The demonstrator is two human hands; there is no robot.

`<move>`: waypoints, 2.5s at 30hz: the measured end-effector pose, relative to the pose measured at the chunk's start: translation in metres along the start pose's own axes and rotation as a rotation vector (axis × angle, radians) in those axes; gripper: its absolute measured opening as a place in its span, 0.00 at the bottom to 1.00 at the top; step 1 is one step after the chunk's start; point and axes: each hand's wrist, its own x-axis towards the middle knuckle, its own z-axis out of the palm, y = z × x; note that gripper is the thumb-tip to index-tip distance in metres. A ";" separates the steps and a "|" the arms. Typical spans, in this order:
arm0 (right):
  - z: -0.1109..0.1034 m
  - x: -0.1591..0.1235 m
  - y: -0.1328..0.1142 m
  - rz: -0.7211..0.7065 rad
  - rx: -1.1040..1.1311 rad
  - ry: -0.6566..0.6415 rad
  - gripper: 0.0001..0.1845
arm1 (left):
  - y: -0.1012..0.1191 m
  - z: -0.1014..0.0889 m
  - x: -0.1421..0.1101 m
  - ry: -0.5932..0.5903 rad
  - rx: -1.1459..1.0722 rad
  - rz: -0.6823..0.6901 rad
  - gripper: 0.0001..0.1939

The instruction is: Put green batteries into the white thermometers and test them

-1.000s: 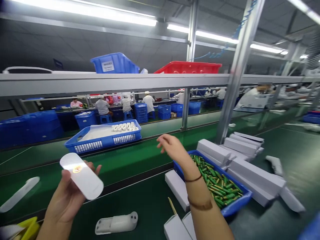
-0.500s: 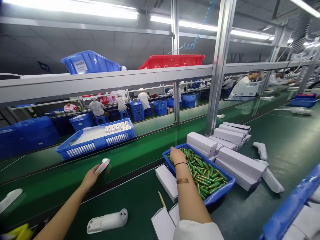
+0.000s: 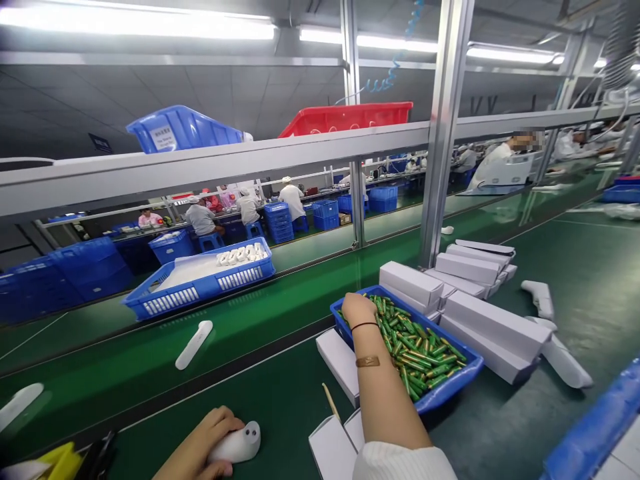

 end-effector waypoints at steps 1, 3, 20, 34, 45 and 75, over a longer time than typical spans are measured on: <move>-0.001 -0.003 -0.002 0.009 -0.003 0.002 0.15 | 0.001 0.000 0.001 0.033 -0.045 0.024 0.18; -0.005 -0.009 -0.006 0.017 -0.007 0.012 0.13 | 0.006 -0.004 0.004 0.122 -0.207 0.080 0.18; -0.031 -0.199 -0.097 -1.086 0.906 -0.136 0.12 | 0.094 -0.057 -0.029 0.423 -1.863 0.513 0.19; 0.041 -0.217 -0.137 -1.450 0.646 -0.035 0.14 | 0.090 -0.065 -0.046 0.663 -1.882 0.784 0.23; 0.019 -0.218 -0.131 -1.078 0.991 -0.633 0.20 | 0.095 -0.058 -0.044 0.520 -1.834 0.740 0.23; 0.009 -0.209 -0.138 -0.858 1.287 -0.665 0.21 | 0.086 -0.069 -0.045 0.749 -1.374 0.459 0.22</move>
